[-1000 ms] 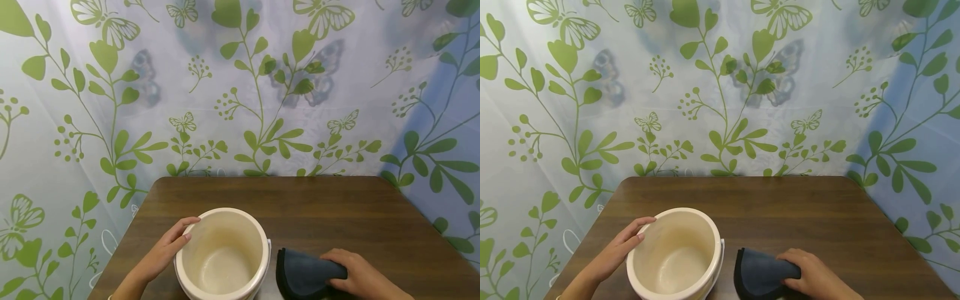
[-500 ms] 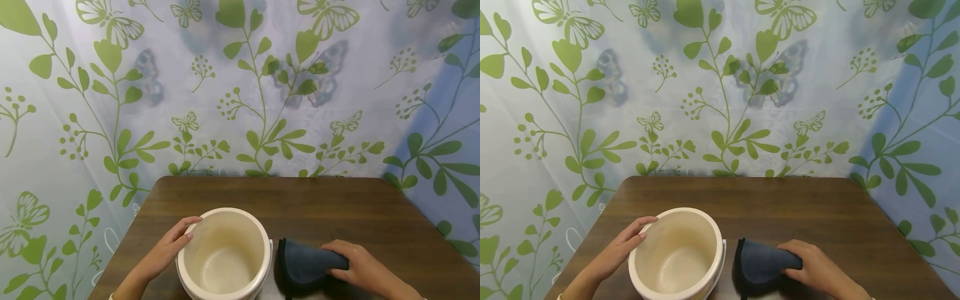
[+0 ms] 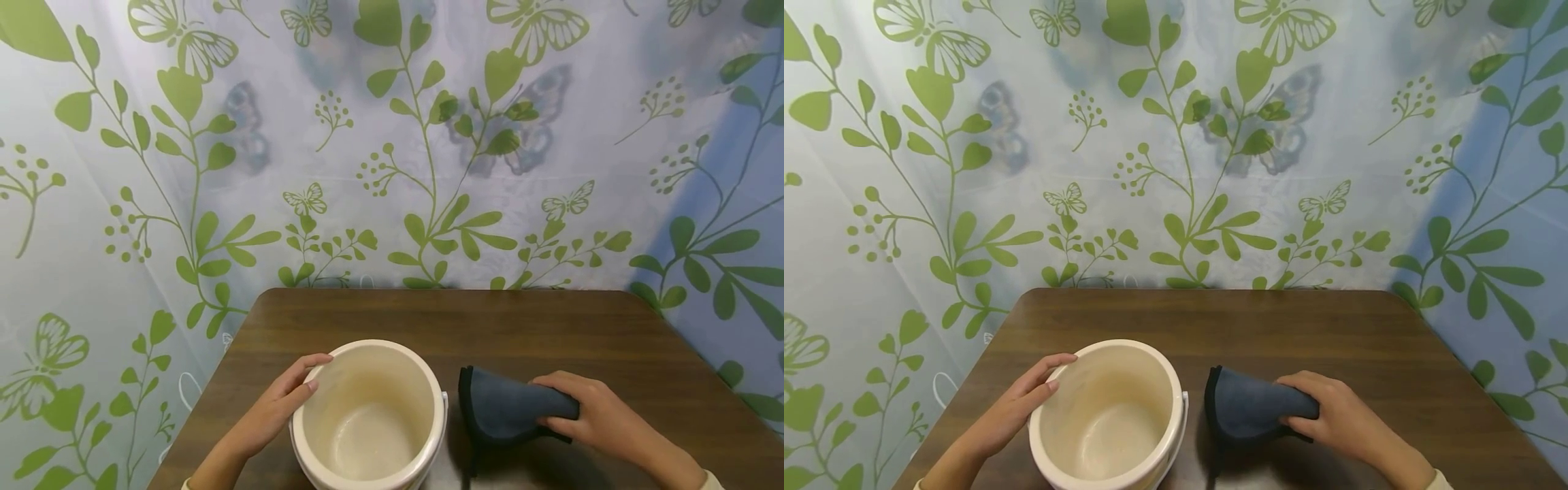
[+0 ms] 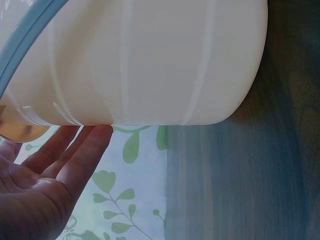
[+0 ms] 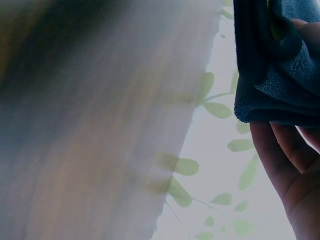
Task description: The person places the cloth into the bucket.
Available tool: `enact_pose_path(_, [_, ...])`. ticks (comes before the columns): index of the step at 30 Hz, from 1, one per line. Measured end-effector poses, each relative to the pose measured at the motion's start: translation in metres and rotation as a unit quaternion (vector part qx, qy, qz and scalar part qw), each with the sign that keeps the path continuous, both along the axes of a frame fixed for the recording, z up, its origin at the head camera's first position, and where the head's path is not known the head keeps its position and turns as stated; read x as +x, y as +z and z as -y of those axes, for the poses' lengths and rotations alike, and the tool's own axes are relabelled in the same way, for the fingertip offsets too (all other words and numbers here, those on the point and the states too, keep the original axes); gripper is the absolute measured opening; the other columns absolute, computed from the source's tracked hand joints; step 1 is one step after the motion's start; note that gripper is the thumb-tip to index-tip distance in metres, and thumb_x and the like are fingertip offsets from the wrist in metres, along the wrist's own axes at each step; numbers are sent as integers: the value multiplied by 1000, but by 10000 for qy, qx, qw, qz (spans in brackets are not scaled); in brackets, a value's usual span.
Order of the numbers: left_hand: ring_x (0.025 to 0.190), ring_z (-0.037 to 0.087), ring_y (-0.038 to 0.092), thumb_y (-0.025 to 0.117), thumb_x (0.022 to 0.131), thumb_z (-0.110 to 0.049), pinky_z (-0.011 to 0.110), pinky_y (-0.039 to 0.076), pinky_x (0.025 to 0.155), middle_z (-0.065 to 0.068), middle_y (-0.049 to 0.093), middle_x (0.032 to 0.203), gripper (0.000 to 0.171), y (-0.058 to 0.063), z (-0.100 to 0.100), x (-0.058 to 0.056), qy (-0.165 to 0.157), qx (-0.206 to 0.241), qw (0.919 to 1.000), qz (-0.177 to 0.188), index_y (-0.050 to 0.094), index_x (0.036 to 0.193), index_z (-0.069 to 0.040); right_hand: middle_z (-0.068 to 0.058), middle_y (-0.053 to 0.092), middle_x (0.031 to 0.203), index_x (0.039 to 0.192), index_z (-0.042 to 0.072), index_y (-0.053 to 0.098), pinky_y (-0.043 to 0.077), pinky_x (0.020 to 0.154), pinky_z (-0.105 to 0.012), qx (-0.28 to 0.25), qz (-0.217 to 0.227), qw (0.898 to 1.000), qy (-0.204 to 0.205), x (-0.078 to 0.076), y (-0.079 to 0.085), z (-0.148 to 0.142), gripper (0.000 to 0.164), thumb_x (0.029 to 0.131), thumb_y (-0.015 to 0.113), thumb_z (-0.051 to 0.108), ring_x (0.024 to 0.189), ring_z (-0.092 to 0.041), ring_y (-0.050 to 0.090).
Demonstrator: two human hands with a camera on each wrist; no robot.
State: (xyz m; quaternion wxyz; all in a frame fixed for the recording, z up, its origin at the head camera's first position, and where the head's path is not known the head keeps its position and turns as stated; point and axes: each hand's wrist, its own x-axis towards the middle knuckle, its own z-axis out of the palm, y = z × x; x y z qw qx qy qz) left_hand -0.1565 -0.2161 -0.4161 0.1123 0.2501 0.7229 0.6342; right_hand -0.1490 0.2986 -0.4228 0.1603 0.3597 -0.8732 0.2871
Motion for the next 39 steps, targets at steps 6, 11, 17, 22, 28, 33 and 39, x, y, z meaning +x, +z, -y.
enact_pose_path(6, [104,44,63,42,110,-14,51,60,75,32,45,139,39,2,0,0,-2,16,10000,-29,41,148,-6,13,67,110,124,22,66,51,62,-23,1,-17,9998,-175,-2,11,-2,56,75,91,13,84,-3,64])
enact_pose_path(11, [104,43,64,42,110,-14,50,60,75,33,45,139,39,1,0,1,10,9,10000,-12,41,148,-6,13,67,110,124,22,66,52,64,-23,20,-27,9998,-187,-1,16,-2,56,75,91,14,86,-4,65])
enact_pose_path(17, [105,41,64,42,110,-14,49,60,76,32,45,139,38,0,0,3,23,-27,10000,3,41,148,-6,12,68,112,125,23,66,52,64,-23,64,-117,9995,-279,-1,26,-2,58,74,92,14,86,-3,65])
enact_pose_path(22, [106,36,64,43,110,-14,47,60,77,31,44,141,38,1,-1,3,66,-34,10000,-28,42,147,-6,12,68,112,125,22,67,52,64,-24,103,-311,9986,-421,-3,37,0,61,71,93,12,86,-3,65])
enact_pose_path(28, [105,36,64,42,110,-14,49,60,76,33,44,139,38,2,-1,3,8,14,10000,-56,41,147,-6,10,68,112,126,21,66,52,62,-26,38,-312,9985,-444,-2,49,1,61,72,92,10,84,-4,64])
enact_pose_path(33, [105,38,64,43,110,-14,50,60,76,32,45,139,38,1,-1,3,6,13,10000,-53,41,147,-5,9,68,114,126,22,66,53,63,-27,89,-305,9980,-556,-2,57,1,60,73,92,12,86,-4,65])
enact_pose_path(39, [104,39,64,42,110,-13,50,60,75,33,45,138,39,0,-1,3,-27,31,10000,-87,41,148,-4,8,69,112,126,21,67,51,61,-27,135,-336,9982,-480,-3,70,2,61,72,92,12,84,-3,64])
